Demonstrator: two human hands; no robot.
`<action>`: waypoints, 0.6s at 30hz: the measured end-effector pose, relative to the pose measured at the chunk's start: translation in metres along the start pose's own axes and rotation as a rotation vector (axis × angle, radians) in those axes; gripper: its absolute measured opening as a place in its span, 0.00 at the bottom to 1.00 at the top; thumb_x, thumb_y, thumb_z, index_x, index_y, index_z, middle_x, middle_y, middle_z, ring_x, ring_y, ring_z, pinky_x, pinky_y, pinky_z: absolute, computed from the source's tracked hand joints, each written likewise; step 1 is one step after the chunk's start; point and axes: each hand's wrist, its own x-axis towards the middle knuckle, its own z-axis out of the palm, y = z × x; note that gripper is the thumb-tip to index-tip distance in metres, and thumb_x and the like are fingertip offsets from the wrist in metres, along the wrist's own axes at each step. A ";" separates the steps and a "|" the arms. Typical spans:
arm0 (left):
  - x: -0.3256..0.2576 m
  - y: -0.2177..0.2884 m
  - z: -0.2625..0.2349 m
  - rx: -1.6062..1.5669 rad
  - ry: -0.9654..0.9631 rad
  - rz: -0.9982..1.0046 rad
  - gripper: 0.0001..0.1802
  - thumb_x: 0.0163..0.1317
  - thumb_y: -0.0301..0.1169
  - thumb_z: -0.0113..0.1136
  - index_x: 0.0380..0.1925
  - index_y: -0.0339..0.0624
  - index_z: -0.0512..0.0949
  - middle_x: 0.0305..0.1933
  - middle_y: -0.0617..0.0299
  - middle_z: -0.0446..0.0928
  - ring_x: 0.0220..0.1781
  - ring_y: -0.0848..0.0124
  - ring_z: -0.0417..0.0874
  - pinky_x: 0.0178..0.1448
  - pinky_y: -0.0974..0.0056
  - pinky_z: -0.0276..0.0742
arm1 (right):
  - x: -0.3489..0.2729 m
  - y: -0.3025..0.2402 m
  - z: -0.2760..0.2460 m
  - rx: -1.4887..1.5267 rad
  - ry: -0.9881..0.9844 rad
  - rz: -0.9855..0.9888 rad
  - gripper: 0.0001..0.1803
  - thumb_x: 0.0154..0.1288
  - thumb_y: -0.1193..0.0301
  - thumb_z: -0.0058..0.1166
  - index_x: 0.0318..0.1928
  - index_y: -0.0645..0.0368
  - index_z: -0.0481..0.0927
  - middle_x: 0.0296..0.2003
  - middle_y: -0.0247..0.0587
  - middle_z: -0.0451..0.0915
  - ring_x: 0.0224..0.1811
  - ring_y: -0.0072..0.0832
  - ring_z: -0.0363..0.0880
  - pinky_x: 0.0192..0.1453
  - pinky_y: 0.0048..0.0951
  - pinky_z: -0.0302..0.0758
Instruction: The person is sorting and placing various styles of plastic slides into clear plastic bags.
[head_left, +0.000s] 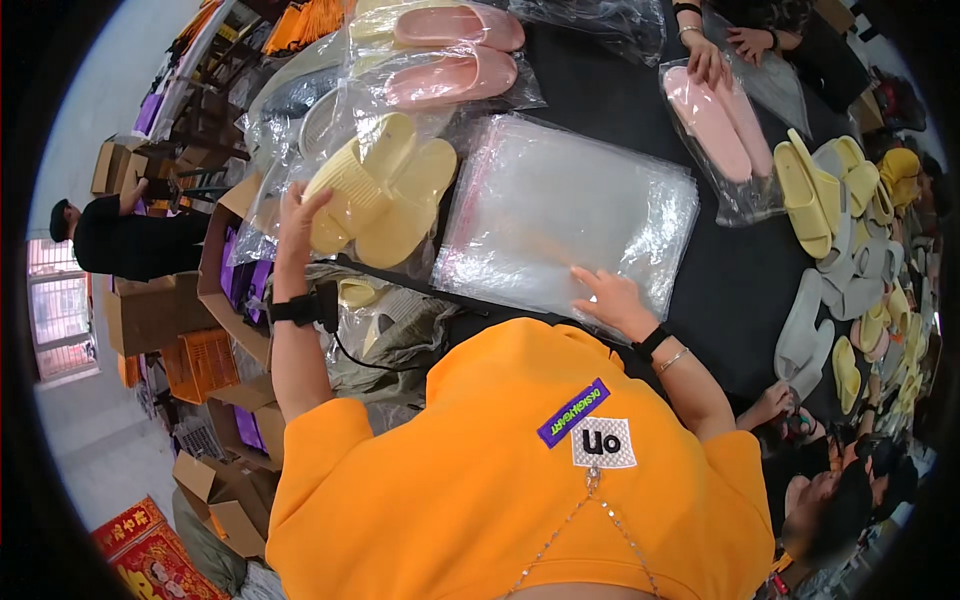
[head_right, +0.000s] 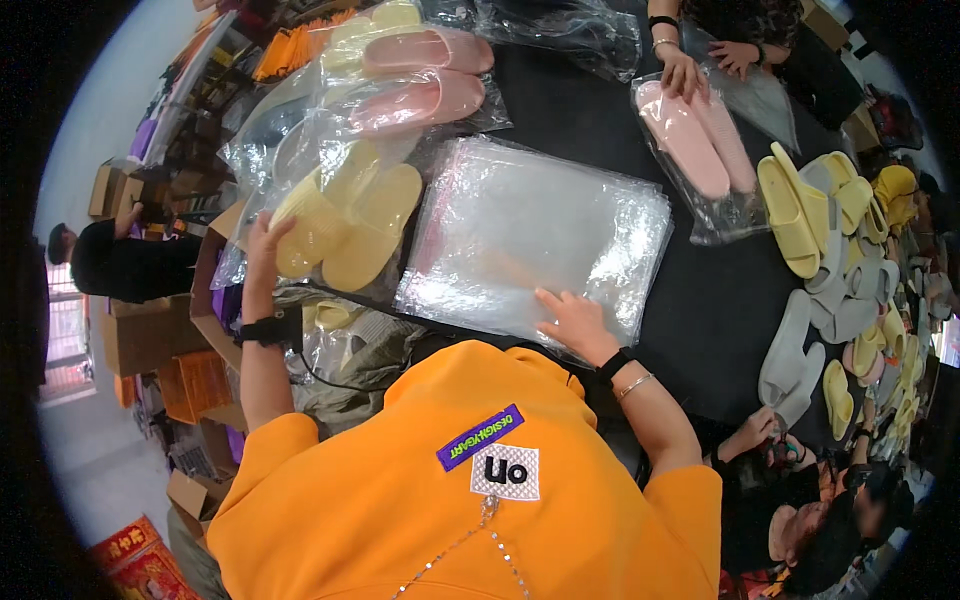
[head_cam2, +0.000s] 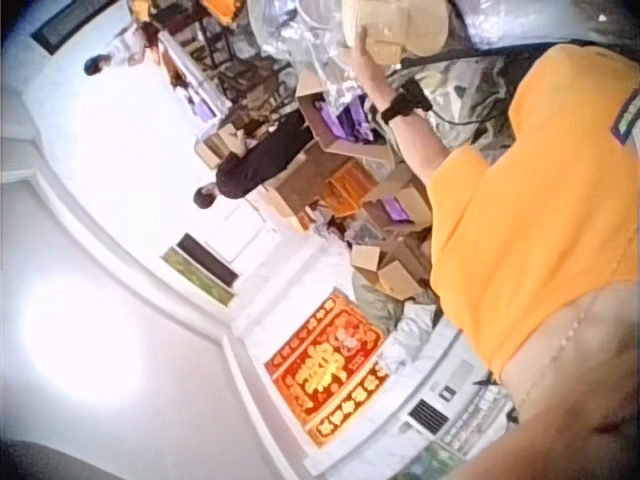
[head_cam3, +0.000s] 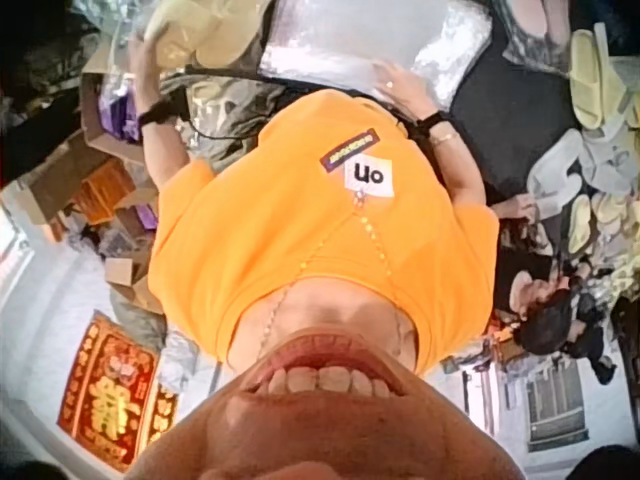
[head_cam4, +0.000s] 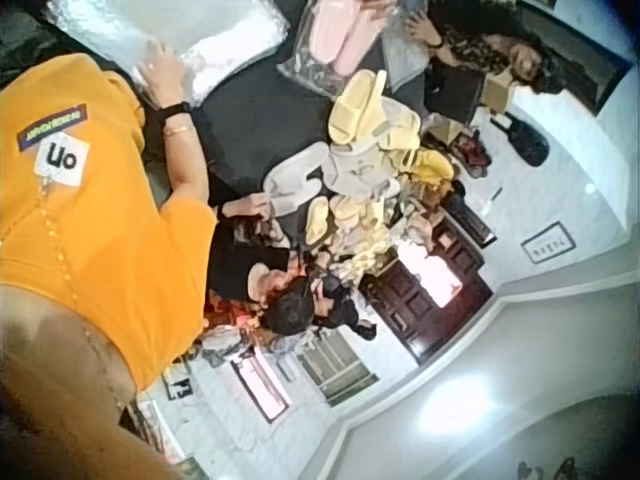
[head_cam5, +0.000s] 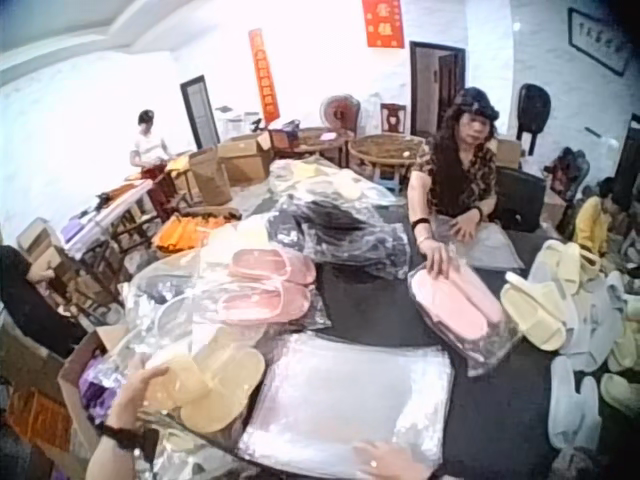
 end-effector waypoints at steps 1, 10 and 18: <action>-0.005 0.019 0.002 -0.044 -0.006 -0.008 0.16 0.49 0.33 0.65 0.34 0.38 0.71 0.34 0.61 0.74 0.34 0.75 0.75 0.41 0.70 0.70 | 0.000 0.001 0.000 -0.023 0.010 -0.012 0.29 0.53 0.52 0.55 0.56 0.42 0.67 0.34 0.41 0.74 0.38 0.38 0.75 0.38 0.38 0.71; -0.056 0.060 0.065 -0.830 -0.164 -0.219 0.29 0.59 0.44 0.51 0.56 0.35 0.63 0.54 0.54 0.70 0.54 0.62 0.74 0.57 0.58 0.70 | 0.018 -0.013 -0.033 1.018 -0.323 -0.018 0.35 0.57 0.52 0.52 0.63 0.45 0.59 0.49 0.43 0.73 0.46 0.32 0.75 0.49 0.33 0.70; -0.129 0.022 0.161 -0.064 -1.331 -0.242 0.18 0.61 0.39 0.54 0.43 0.36 0.74 0.39 0.62 0.76 0.41 0.75 0.76 0.48 0.69 0.71 | 0.006 0.027 -0.037 1.684 -0.123 0.484 0.30 0.65 0.55 0.44 0.63 0.52 0.54 0.53 0.40 0.70 0.47 0.28 0.75 0.46 0.31 0.74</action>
